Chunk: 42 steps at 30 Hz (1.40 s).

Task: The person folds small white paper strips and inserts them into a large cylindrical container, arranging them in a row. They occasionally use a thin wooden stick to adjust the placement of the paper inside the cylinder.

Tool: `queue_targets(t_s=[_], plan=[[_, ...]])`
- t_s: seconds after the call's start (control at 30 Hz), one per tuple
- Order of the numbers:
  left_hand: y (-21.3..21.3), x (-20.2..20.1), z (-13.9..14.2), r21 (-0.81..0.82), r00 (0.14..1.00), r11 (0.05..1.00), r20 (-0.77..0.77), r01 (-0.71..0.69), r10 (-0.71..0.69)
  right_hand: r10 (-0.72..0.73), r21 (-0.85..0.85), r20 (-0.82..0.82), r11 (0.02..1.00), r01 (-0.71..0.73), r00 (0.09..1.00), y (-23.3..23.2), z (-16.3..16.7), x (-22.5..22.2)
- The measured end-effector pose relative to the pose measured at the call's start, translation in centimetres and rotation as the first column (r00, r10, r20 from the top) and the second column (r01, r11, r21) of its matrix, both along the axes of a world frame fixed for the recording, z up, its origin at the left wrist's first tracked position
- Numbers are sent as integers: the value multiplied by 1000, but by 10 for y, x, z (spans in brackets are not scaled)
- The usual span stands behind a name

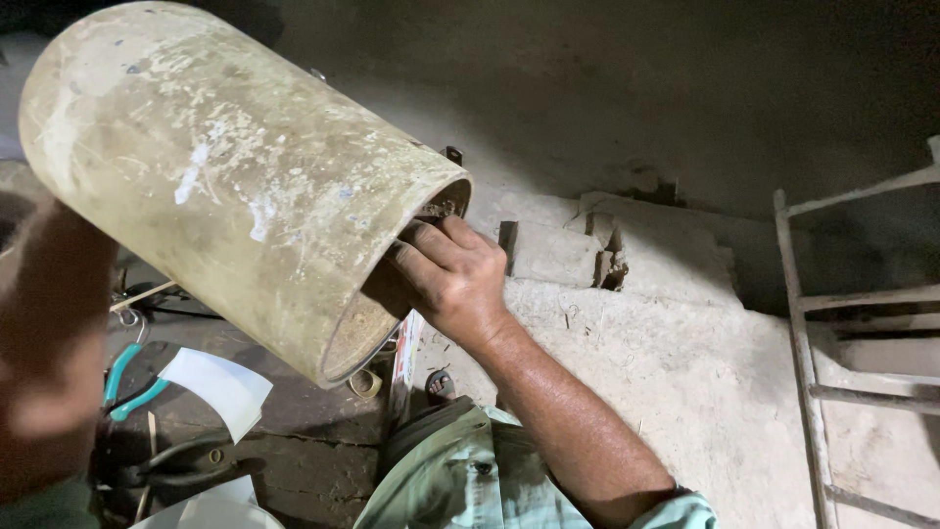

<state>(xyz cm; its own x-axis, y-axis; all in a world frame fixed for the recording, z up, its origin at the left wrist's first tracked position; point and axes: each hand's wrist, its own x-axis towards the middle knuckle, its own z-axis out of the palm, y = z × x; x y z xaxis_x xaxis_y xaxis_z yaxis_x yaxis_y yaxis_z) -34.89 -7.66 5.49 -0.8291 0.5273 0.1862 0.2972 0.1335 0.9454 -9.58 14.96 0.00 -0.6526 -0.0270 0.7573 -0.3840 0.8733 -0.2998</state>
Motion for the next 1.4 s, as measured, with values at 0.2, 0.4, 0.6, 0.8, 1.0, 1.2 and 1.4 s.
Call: queue_targets(t_s=[0.2, 0.4, 0.6, 0.8, 1.0, 1.2, 1.4], plan=[[-6, 22, 3, -108, 979, 985, -168, -136, 117, 15, 17, -18, 1000, -15, 1000, 9, -15, -2], [-63, 68, -6, -127, 462, 655, -806, -745, 370, 94, -167, 130, 983, -72, 987, 20, -16, 22], [-138, 182, -42, -535, 848, 667, -422, -519, 322, 76, -360, 270, 933, 27, 960, 43, -46, 84], [-138, 258, -75, -611, 694, 431, -290, -664, 659, 293, -351, 426, 926, -143, 856, 41, -66, 114], [-124, 266, -87, -590, 618, 294, -473, -752, 628, 487, -434, 551, 861, -266, 677, 33, -62, 136], [-108, 258, -87, -634, 621, 236, -494, -736, 608, 474, -438, 621, 870, -225, 624, 46, -61, 155], [-108, 262, -90, -546, 570, 210, -652, -811, 500, 427, -433, 644, 888, -158, 634, 66, -61, 167]])
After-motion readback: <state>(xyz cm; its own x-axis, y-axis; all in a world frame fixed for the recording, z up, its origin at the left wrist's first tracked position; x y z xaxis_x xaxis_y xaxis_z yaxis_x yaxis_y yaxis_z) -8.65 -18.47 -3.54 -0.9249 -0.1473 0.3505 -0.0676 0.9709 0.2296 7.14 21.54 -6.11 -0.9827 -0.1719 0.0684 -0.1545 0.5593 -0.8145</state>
